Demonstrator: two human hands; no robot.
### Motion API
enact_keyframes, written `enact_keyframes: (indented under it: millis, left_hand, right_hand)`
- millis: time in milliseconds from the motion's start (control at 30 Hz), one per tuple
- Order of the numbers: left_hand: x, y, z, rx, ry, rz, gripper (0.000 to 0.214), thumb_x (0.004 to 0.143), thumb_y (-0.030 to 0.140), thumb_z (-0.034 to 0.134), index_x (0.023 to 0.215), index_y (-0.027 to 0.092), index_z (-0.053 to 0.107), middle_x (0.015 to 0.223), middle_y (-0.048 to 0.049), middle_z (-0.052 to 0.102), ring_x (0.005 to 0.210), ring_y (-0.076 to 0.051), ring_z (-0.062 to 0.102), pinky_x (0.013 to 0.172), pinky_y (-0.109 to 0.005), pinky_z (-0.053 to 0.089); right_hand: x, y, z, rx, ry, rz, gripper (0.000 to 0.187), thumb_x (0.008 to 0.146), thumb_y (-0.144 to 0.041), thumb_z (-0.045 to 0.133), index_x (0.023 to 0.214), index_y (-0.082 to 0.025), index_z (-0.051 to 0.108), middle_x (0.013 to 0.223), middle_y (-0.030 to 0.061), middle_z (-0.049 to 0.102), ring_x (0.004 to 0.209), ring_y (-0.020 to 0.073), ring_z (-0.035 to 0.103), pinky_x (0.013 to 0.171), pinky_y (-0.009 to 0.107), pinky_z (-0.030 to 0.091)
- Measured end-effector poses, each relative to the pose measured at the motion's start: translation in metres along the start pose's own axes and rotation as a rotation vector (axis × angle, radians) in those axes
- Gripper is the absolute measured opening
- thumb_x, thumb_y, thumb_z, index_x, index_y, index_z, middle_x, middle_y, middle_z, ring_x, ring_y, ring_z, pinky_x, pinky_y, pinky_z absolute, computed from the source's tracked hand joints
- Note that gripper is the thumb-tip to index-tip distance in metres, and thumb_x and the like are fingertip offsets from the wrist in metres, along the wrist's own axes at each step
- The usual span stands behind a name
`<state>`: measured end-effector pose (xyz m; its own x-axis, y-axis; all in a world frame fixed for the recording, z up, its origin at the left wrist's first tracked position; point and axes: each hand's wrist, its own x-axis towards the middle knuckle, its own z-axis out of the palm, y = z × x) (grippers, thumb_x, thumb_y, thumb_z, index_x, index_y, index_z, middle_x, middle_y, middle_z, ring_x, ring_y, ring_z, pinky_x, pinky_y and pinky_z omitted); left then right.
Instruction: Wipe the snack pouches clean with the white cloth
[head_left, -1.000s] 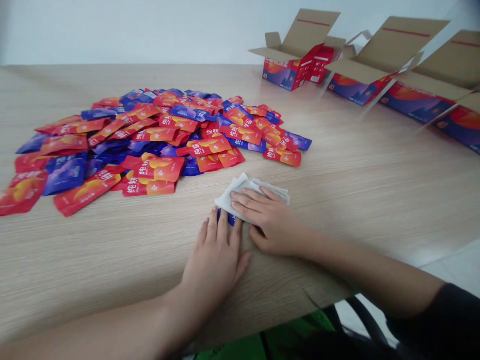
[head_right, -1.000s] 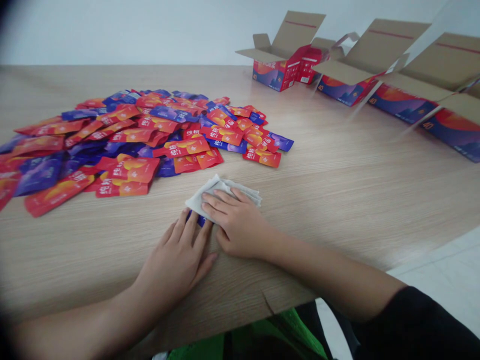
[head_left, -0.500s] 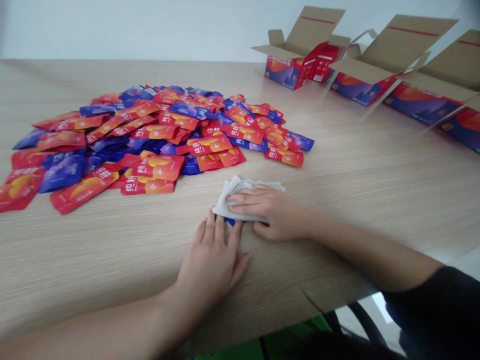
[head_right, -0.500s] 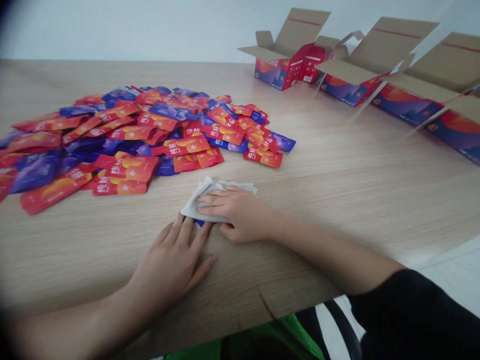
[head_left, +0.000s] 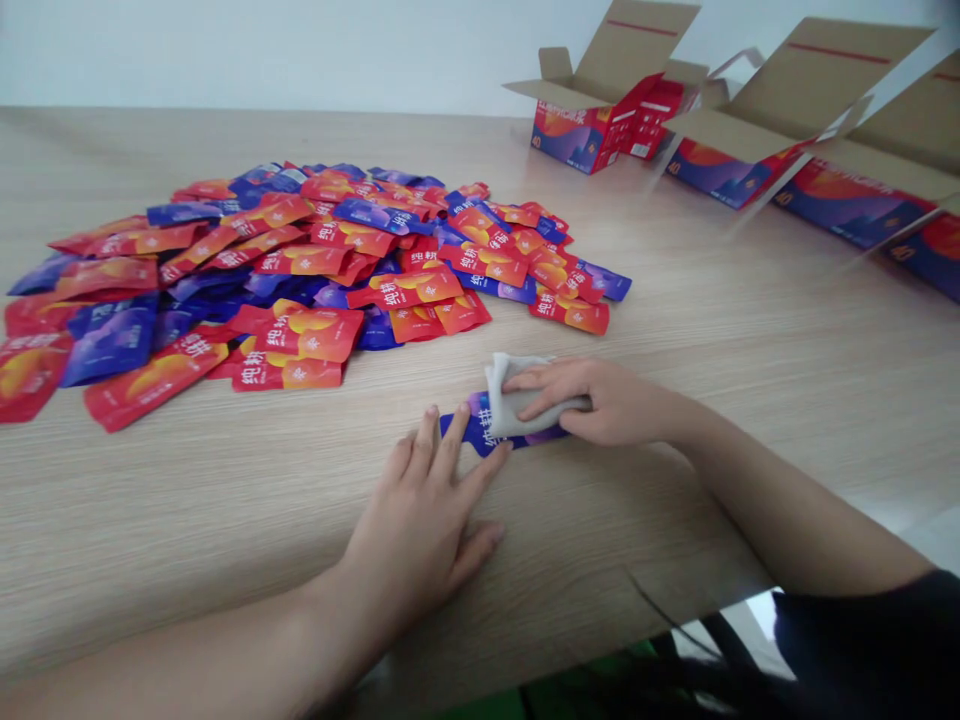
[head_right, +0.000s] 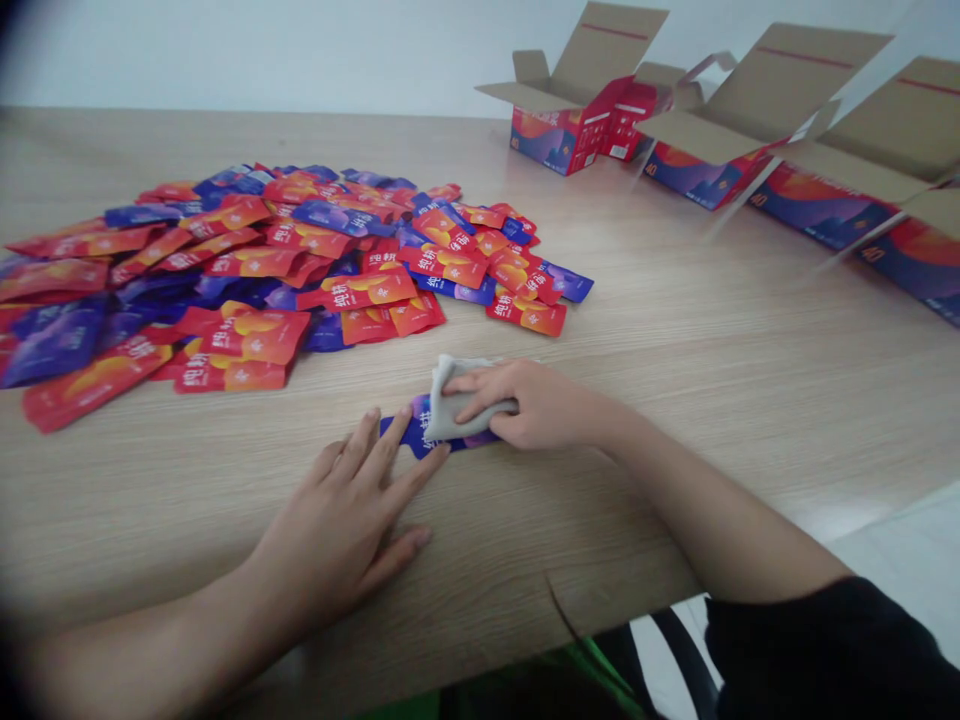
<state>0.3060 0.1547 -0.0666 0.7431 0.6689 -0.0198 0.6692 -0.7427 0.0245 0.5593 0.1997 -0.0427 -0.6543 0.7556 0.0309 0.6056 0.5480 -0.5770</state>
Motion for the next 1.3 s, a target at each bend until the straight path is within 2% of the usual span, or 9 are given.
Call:
enact_keyframes:
  millis: [67,233,400,600,767,967,1133,1233,1300]
  left_hand:
    - [0.000,0.000,-0.001,-0.014,-0.003,0.008,0.066,0.089,0.058,0.052,0.148,0.032,0.041,0.157,-0.0236,0.030,0.139,-0.052,0.032,0.098,-0.059,0.042]
    - [0.000,-0.002,-0.002,0.011,-0.012,0.009,0.068,0.088,0.054,0.056,0.149,0.028,0.040,0.150,-0.0241,0.043,0.138,-0.051,0.034,0.098,-0.058,0.041]
    - [0.000,-0.001,-0.002,-0.006,0.003,0.005,0.063,0.089,0.057,0.055,0.145,0.032,0.046,0.156,-0.0200,0.034,0.139,-0.050,0.033,0.099,-0.057,0.041]
    - [0.000,0.003,-0.004,-0.001,-0.021,-0.012,0.074,0.083,0.061,0.061,0.146,0.026,0.046,0.150,-0.0267,0.041,0.139,-0.053,0.032,0.101,-0.060,0.039]
    - [0.000,0.002,-0.002,-0.034,-0.008,-0.021,0.073,0.083,0.064,0.059,0.145,0.028,0.046,0.155,-0.0245,0.033,0.140,-0.051,0.031,0.101,-0.060,0.040]
    - [0.001,0.002,-0.003,-0.014,-0.019,-0.023,0.074,0.082,0.067,0.059,0.142,0.026,0.051,0.153,-0.0222,0.040,0.143,-0.046,0.028,0.109,-0.060,0.032]
    - [0.001,0.001,-0.003,-0.022,-0.021,-0.018,0.075,0.082,0.066,0.059,0.146,0.028,0.046,0.156,-0.0230,0.032,0.142,-0.048,0.030,0.109,-0.058,0.035]
    - [0.001,0.002,-0.003,0.007,-0.025,0.029,0.078,0.083,0.065,0.059,0.144,0.017,0.047,0.154,-0.0290,0.032,0.141,-0.049,0.031,0.109,-0.058,0.036]
    - [0.002,0.002,-0.004,0.040,-0.035,0.044,0.078,0.083,0.064,0.059,0.137,0.007,0.053,0.151,-0.0335,0.035,0.140,-0.049,0.032,0.110,-0.057,0.036]
  right_hand:
    - [-0.001,0.002,-0.001,0.019,-0.003,0.001,0.052,0.072,-0.003,0.048,0.108,-0.028,0.075,0.139,-0.0008,0.060,0.134,0.0204,0.050,0.115,0.047,0.034]
    - [0.006,-0.005,0.008,-0.044,-0.028,-0.082,0.053,0.075,-0.003,0.049,0.114,-0.030,0.073,0.145,-0.0011,0.054,0.139,0.0212,0.044,0.117,0.053,0.026]
    - [-0.006,0.004,-0.005,0.080,-0.070,0.018,0.055,0.071,-0.001,0.047,0.108,-0.030,0.075,0.137,-0.0025,0.061,0.135,0.0198,0.049,0.116,0.049,0.030]
    - [0.005,-0.007,0.008,-0.023,-0.059,-0.081,0.056,0.072,-0.001,0.047,0.112,-0.030,0.073,0.140,-0.0027,0.058,0.139,0.0206,0.044,0.117,0.054,0.023]
    - [-0.005,0.004,-0.002,0.069,-0.047,0.026,0.050,0.070,-0.001,0.046,0.099,-0.029,0.076,0.131,-0.0031,0.065,0.135,0.0206,0.050,0.116,0.053,0.028]
    - [0.009,-0.013,0.012,-0.028,0.014,-0.070,0.049,0.069,0.000,0.046,0.100,-0.027,0.075,0.132,-0.0018,0.065,0.136,0.0216,0.048,0.116,0.052,0.027]
    - [-0.001,-0.003,0.001,0.048,0.043,0.002,0.048,0.070,0.002,0.044,0.093,-0.025,0.076,0.123,-0.0008,0.070,0.130,0.0191,0.054,0.111,0.046,0.037]
    - [-0.003,-0.003,-0.001,0.023,0.077,-0.001,0.045,0.069,0.002,0.045,0.089,-0.023,0.076,0.120,0.0018,0.072,0.125,0.0192,0.059,0.107,0.042,0.042]
    - [0.003,-0.010,0.004,-0.029,0.082,-0.037,0.044,0.068,0.002,0.047,0.089,-0.022,0.075,0.124,0.0030,0.070,0.126,0.0218,0.057,0.108,0.045,0.039]
